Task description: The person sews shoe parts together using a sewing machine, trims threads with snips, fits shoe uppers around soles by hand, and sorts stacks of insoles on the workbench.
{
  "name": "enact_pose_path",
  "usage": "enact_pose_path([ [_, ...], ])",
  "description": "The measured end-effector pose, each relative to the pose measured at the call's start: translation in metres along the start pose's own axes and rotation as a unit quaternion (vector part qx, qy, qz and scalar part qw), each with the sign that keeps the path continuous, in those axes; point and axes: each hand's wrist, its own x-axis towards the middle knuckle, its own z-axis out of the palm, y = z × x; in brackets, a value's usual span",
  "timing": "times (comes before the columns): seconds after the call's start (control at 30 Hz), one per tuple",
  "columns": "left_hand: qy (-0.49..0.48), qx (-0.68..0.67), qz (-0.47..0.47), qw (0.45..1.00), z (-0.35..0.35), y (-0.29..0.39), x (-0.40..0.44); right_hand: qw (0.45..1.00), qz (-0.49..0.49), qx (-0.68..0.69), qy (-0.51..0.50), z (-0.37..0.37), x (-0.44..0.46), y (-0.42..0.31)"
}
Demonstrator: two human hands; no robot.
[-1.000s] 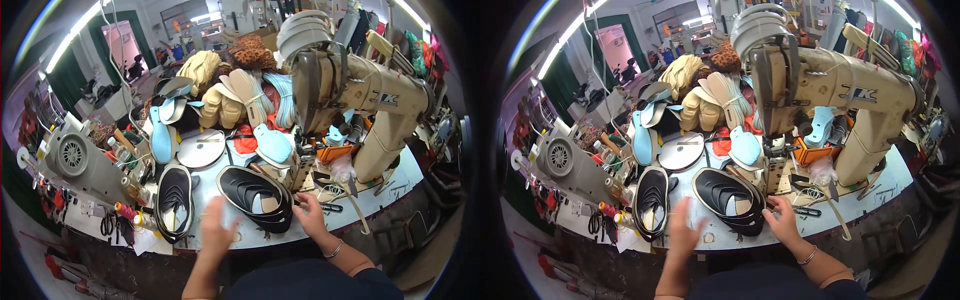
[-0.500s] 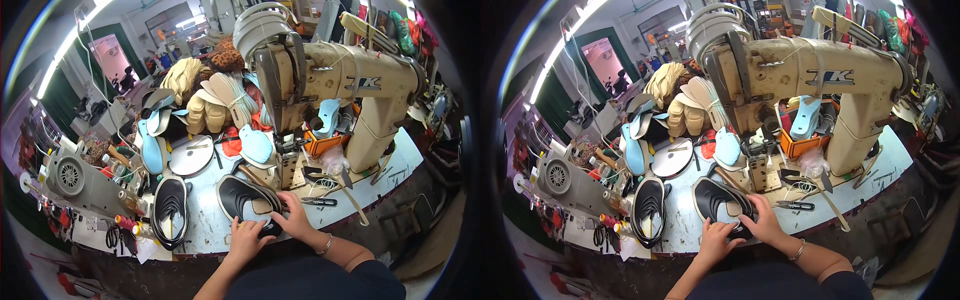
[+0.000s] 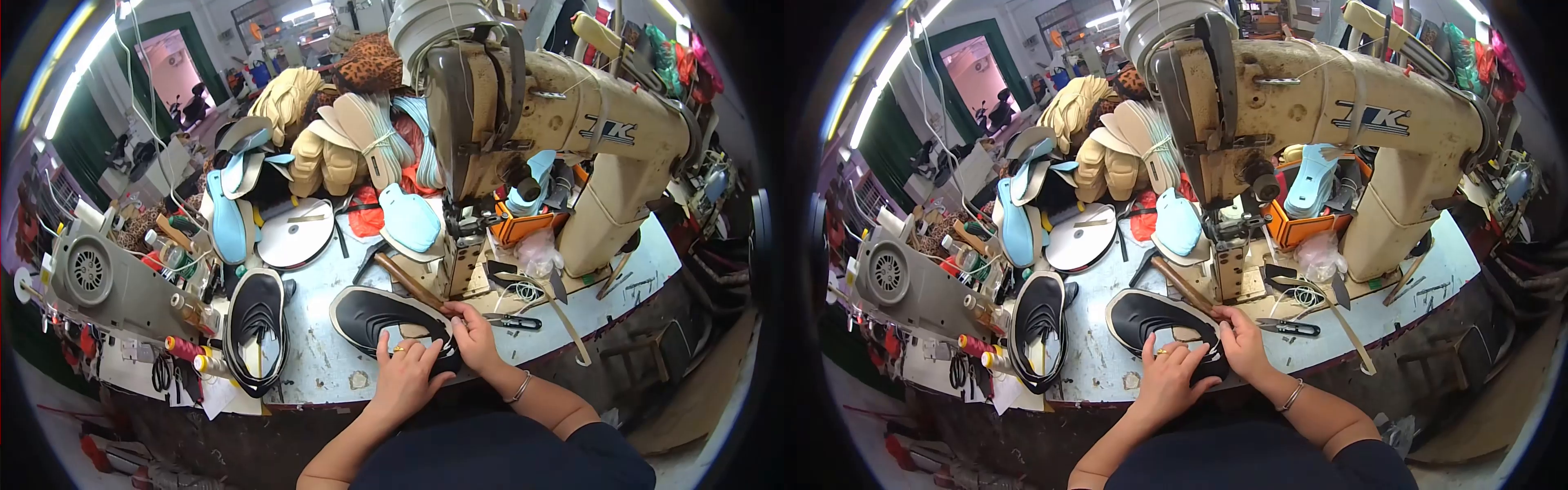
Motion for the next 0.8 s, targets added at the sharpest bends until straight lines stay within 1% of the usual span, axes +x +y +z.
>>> enact_pose_path([
  [0.03,-0.001,0.000,-0.002,1.000,0.000,-0.001,0.000,1.000,0.001,0.000,-0.002,0.000,0.000,0.001],
  [0.1,0.009,-0.023,-0.012,1.000,-0.002,-0.005,0.001,0.999,-0.035,-0.038,-0.005,-0.001,0.001,0.002],
  [0.13,0.008,-0.023,-0.014,1.000,-0.004,-0.008,0.006,0.999,-0.035,-0.037,-0.006,-0.001,0.000,0.000],
  [0.17,0.009,-0.104,-0.081,0.991,-0.007,-0.013,0.013,0.999,-0.027,-0.034,-0.005,0.000,-0.001,-0.004],
  [0.2,0.011,-0.182,-0.148,0.972,-0.008,-0.018,0.021,0.999,-0.020,-0.031,-0.006,0.001,-0.001,-0.007],
  [0.23,0.026,-0.141,-0.111,0.983,-0.002,-0.024,0.028,0.999,-0.021,-0.029,-0.009,0.004,-0.003,-0.006],
  [0.27,0.028,-0.139,-0.113,0.983,0.003,-0.028,0.036,1.000,-0.021,-0.010,-0.001,0.007,-0.004,-0.003],
  [0.33,-0.048,-0.100,-0.057,0.992,0.015,-0.035,0.051,1.000,-0.024,0.010,0.010,0.009,-0.006,-0.002],
  [0.37,-0.025,-0.124,-0.061,0.990,0.023,-0.038,0.055,1.000,-0.022,0.007,0.014,0.008,-0.006,-0.002],
  [0.4,-0.025,-0.122,-0.057,0.991,0.026,-0.039,0.058,1.000,-0.020,0.004,0.020,0.007,-0.005,-0.002],
  [0.47,-0.088,-0.142,-0.038,0.985,0.030,-0.040,0.060,1.000,-0.018,0.002,0.023,0.005,-0.005,-0.002],
  [0.5,-0.092,-0.142,-0.034,0.985,0.031,-0.039,0.060,1.000,-0.015,0.000,0.020,0.003,-0.006,-0.002],
  [0.57,-0.062,-0.188,-0.062,0.978,0.030,-0.039,0.059,0.999,-0.024,-0.001,0.023,0.003,-0.005,0.002],
  [0.6,-0.065,-0.188,-0.063,0.978,0.031,-0.039,0.058,0.999,-0.037,-0.004,0.020,0.004,-0.005,0.003],
  [0.7,-0.076,-0.201,-0.088,0.973,0.031,-0.042,0.062,0.999,-0.045,-0.010,0.026,0.006,-0.004,0.004],
  [0.77,-0.127,-0.225,-0.107,0.960,0.030,-0.043,0.066,0.998,-0.060,-0.022,0.024,0.005,-0.003,0.001],
  [0.8,-0.123,-0.222,-0.113,0.961,0.030,-0.043,0.066,0.996,-0.074,-0.035,0.032,0.005,-0.003,0.000],
])
